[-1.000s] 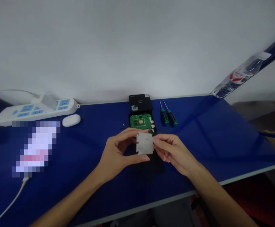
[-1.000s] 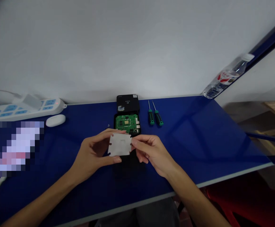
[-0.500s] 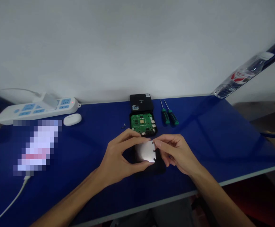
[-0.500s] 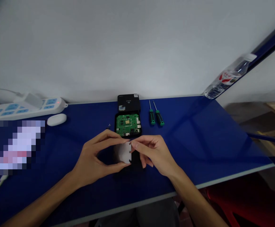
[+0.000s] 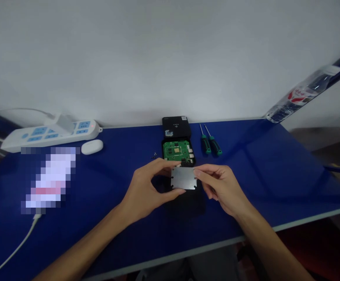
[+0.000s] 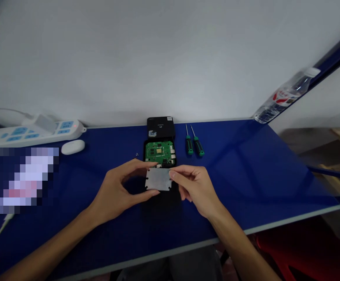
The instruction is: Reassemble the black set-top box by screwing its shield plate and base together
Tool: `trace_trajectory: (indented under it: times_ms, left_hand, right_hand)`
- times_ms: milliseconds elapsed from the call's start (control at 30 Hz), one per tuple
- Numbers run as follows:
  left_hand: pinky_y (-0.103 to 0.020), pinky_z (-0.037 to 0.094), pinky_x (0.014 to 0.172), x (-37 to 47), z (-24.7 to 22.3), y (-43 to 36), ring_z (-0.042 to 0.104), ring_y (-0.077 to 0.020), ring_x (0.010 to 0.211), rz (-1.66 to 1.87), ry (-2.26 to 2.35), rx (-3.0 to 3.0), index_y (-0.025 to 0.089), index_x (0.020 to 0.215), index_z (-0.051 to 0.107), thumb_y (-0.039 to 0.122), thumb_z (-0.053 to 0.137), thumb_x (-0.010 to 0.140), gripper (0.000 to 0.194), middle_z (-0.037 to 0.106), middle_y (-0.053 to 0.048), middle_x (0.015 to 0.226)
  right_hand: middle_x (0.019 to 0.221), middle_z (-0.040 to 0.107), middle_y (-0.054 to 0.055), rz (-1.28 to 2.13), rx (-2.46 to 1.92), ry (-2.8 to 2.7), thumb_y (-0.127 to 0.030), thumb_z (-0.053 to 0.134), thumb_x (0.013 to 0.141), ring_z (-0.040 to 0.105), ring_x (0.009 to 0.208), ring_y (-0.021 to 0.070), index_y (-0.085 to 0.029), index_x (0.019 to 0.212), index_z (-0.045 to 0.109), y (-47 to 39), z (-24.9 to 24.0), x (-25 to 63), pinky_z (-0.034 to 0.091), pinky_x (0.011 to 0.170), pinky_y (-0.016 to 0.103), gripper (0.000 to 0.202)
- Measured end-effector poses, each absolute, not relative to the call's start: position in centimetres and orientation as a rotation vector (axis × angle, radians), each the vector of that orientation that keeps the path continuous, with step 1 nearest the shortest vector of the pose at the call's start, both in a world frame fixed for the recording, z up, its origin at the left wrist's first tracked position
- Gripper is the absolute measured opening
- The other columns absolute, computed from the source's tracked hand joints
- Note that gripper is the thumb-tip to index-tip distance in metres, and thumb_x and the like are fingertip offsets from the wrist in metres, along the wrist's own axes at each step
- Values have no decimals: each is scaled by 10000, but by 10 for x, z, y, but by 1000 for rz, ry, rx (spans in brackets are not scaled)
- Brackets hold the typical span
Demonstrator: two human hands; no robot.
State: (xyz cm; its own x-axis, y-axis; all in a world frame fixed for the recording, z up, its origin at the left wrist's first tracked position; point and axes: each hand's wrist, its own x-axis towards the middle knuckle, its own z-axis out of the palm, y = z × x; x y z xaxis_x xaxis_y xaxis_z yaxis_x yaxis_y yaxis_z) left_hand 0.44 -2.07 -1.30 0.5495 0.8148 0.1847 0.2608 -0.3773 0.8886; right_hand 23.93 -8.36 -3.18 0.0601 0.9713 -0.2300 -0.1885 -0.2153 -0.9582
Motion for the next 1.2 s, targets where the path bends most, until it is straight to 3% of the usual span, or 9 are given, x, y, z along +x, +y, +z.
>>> trace_trajectory:
  times_ms: [467,567,633,733,900,1033,1100,1200]
  left_hand:
    - [-393,662,929,4,-12,-20,788,-231,988,770,897,1896,261,1273,795,355,973,826,491,827,-49,1164]
    - [-405,652,950,4,-12,-23,786,-240,1003,822,912,1870,258,1241,798,360,989,808,483,833,-46,1140]
    - [-397,647,968,4,-11,-26,783,-236,1022,868,908,1825,264,1239,794,340,990,809,479,836,-35,1137]
    - [-390,639,1004,5,-12,-29,777,-231,1051,916,887,1766,273,1250,788,312,994,804,493,838,-26,1157]
    - [-412,627,1016,4,-10,-30,776,-255,1070,913,822,1747,256,1242,794,326,1004,789,504,834,-51,1178]
    - [-441,572,1085,1,0,-24,717,-301,1241,833,700,1867,285,1390,740,370,986,812,634,774,-84,1380]
    - [-433,556,1064,-2,3,-20,703,-294,1248,861,675,1887,287,1430,717,393,849,956,504,763,-90,1385]
    - [-377,550,970,-4,1,-15,728,-232,1101,969,809,1880,274,1346,753,352,690,1074,290,790,-58,1211]
  right_hand:
    - [468,520,-52,1401,-1241,-909,-485,870,933,383,388,88,-184,1054,887,-83,-30,241,248,372,217,325]
    - [646,676,-2,1454,-1116,-922,-442,912,898,467,438,92,-209,1155,874,-85,-26,241,297,377,209,349]
    - [785,740,19,1461,-1054,-976,-374,974,834,531,502,108,-252,1276,844,-87,-24,239,348,400,211,477]
    - [841,758,16,1405,-1076,-1058,-310,1011,801,594,588,140,-308,1376,800,-89,-24,233,430,477,237,612]
    - [1222,760,64,1212,-1015,-1157,-275,996,821,730,976,254,-335,1295,801,-91,-22,222,605,791,364,516]
    - [1306,729,84,972,-1019,-1279,-257,989,830,689,1214,318,-297,1282,759,-95,-11,225,570,1048,462,508]
    - [1280,746,84,868,-1039,-1362,-242,969,853,695,1211,322,-286,1299,735,-98,-4,231,565,1060,477,506]
    - [1194,753,63,750,-1109,-1608,-262,972,854,721,1087,288,-277,1280,735,-104,7,241,595,974,433,488]
